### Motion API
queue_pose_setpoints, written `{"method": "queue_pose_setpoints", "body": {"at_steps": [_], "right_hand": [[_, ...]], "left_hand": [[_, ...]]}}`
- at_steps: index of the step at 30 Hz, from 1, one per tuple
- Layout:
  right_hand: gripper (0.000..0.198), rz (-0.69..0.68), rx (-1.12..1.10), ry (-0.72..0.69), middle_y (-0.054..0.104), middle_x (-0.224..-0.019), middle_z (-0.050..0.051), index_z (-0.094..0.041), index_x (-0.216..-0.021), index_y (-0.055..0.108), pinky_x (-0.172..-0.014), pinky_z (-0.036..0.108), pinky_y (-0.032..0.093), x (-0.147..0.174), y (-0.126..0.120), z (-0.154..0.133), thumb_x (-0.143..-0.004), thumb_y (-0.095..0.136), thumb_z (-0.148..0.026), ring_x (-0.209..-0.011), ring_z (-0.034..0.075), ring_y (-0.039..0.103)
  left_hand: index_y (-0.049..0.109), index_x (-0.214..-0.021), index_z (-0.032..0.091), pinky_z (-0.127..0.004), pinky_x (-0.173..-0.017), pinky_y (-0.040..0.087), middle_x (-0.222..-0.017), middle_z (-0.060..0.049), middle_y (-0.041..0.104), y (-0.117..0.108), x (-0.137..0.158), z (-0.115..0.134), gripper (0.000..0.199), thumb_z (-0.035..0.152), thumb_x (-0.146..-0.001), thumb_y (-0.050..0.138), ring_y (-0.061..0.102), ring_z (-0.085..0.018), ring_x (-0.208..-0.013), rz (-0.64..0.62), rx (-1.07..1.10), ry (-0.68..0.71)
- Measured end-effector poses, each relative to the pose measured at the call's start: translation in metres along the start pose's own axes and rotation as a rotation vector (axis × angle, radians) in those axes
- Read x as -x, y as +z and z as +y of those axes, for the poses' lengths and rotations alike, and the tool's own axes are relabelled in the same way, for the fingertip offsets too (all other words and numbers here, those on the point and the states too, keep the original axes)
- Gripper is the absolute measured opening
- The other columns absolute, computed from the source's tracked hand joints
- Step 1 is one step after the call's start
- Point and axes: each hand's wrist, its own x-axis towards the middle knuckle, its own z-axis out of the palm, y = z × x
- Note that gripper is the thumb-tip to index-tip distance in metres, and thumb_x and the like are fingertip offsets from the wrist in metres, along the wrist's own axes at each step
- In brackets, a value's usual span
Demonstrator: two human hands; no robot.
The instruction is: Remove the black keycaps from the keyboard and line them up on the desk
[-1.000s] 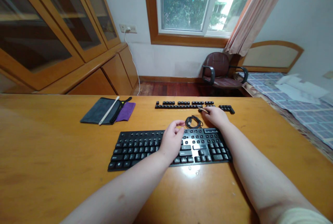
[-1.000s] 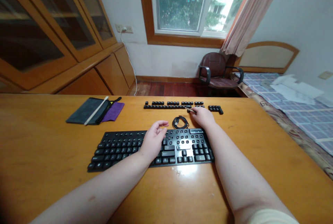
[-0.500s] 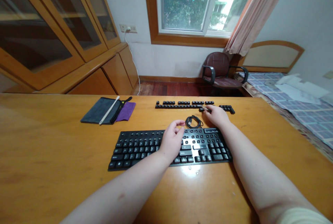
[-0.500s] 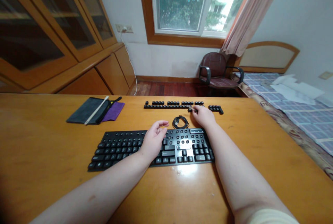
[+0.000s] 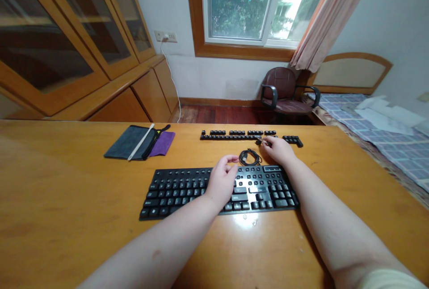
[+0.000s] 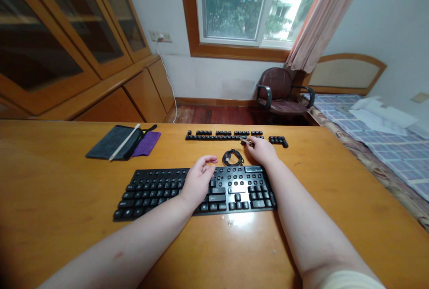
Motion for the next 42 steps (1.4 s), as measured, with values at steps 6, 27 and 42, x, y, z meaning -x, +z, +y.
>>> {"method": "queue_pose_setpoints", "body": {"at_steps": [6, 27, 42], "right_hand": [[0.033, -0.017, -0.009, -0.009, 0.070, -0.098, 0.007, -0.026, -0.107, 0.066, -0.068, 0.028, 0.044, 0.0002, -0.0003, -0.0013, -0.084, 0.044, -0.038, -0.087, 0.023, 0.063], [0.036, -0.048, -0.017, -0.049, 0.069, -0.105, 0.005, -0.027, -0.115, 0.063, -0.076, 0.030, 0.046, -0.0016, 0.0021, 0.0006, -0.085, 0.046, -0.037, -0.094, 0.022, 0.062], [0.034, -0.038, 0.019, -0.035, 0.069, -0.105, 0.005, -0.029, -0.110, 0.067, -0.076, 0.030, 0.046, -0.0002, 0.0002, 0.0001, -0.085, 0.046, -0.037, -0.093, 0.023, 0.063]], "left_hand": [[0.059, -0.101, 0.019, -0.022, -0.058, 0.039, -0.074, 0.001, 0.060, -0.0004, -0.0003, 0.0005, 0.021, 0.024, -0.082, 0.052, 0.047, -0.010, -0.056, 0.005, 0.011, -0.004], [0.059, -0.102, 0.018, -0.021, -0.056, 0.038, -0.070, 0.001, 0.058, 0.0007, -0.0010, -0.0032, 0.022, 0.025, -0.083, 0.051, 0.047, -0.010, -0.055, 0.001, 0.006, 0.009], [0.060, -0.100, 0.018, -0.022, -0.057, 0.039, -0.069, 0.001, 0.058, 0.0004, -0.0001, -0.0008, 0.021, 0.026, -0.082, 0.053, 0.048, -0.011, -0.056, 0.012, 0.025, -0.010]]}}
